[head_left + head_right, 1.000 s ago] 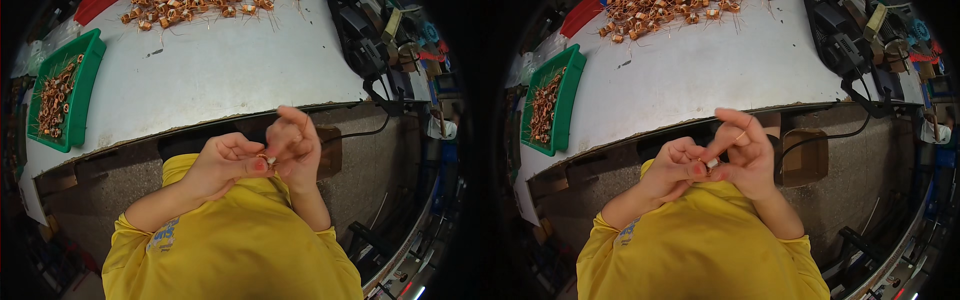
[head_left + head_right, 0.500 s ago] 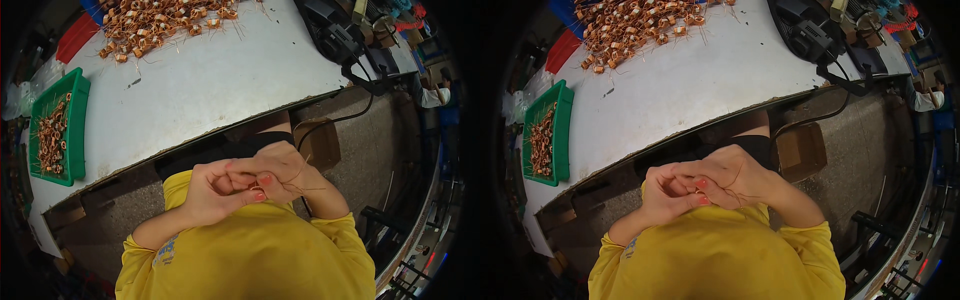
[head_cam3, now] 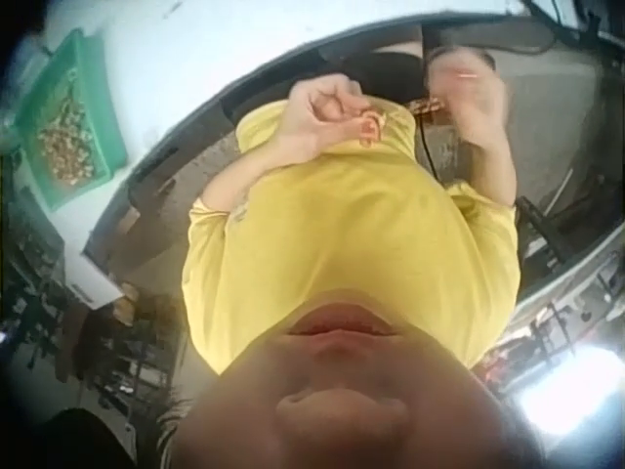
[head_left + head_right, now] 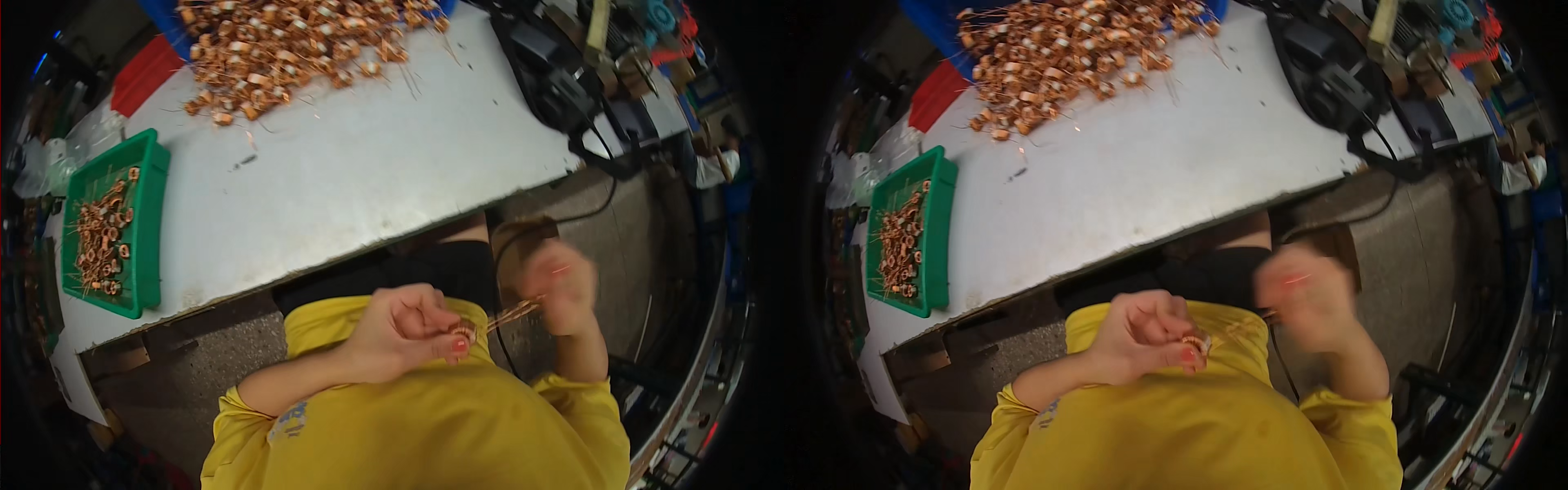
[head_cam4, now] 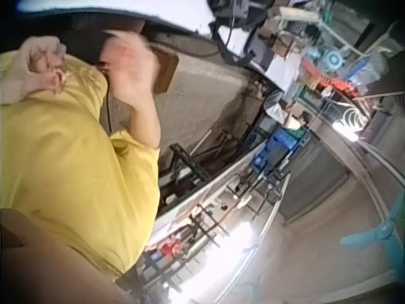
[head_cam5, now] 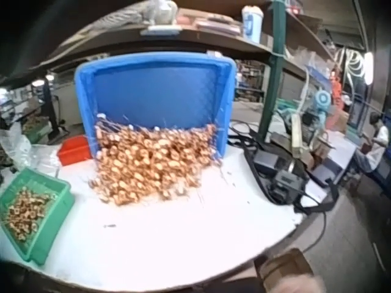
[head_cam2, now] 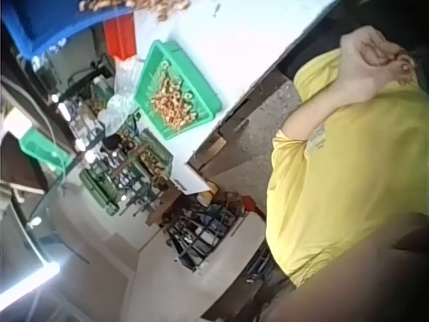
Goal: Assembling small copper wire components at a workbench.
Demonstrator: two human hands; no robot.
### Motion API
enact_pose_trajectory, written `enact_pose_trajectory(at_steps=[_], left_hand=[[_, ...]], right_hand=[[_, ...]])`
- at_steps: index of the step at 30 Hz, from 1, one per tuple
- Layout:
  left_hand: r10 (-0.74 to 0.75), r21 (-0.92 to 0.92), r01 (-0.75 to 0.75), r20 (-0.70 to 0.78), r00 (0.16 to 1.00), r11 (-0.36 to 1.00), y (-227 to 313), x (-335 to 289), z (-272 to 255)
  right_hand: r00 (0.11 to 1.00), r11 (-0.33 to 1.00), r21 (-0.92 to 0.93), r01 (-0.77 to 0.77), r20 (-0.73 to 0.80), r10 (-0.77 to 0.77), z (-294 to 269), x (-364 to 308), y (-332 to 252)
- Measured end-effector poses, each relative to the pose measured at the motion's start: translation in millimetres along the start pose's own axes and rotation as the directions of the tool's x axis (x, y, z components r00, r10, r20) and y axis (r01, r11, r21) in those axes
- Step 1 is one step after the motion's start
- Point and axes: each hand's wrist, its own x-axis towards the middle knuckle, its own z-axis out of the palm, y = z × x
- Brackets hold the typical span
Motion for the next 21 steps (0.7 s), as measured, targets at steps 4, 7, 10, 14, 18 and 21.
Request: enact_pose_trajectory(at_steps=[4, 7, 10, 14, 18, 21], left_hand=[[0.015, -0.154, -0.014, 0.000, 1.000, 0.988, 10, -31, -48], [0.018, -0.158, -0.020, -0.009, 1.000, 0.987, 17, -35, -38], [0.078, -0.069, -0.073, 0.065, 0.995, 0.995, 30, -19, -17], [-0.041, 0.132, 0.020, 0.165, 0.985, 0.991, 22, -12, -20], [-0.086, 0.116, 0.081, 0.038, 0.996, 0.990, 22, -18, -15], [-0.097, 0.021, 0.100, -0.121, 0.988, 0.995, 27, -18, -14]], right_hand=[[0.669, 0.908, 0.419, -0.009, -0.672, 0.317, -126, -42, 25], [0.817, 0.961, 0.131, -0.244, -0.506, 0.277, -47, -8, 6], [0.982, 0.937, -0.334, -0.102, -0.183, 0.042, -6, 67, -4], [0.989, 0.908, -0.393, -0.143, -0.036, 0.140, 11, 149, 26], [0.975, 0.779, -0.607, -0.157, -0.223, 0.022, 24, 221, 75], [0.956, 0.708, -0.673, -0.215, -0.293, 0.012, 35, 253, 109]])
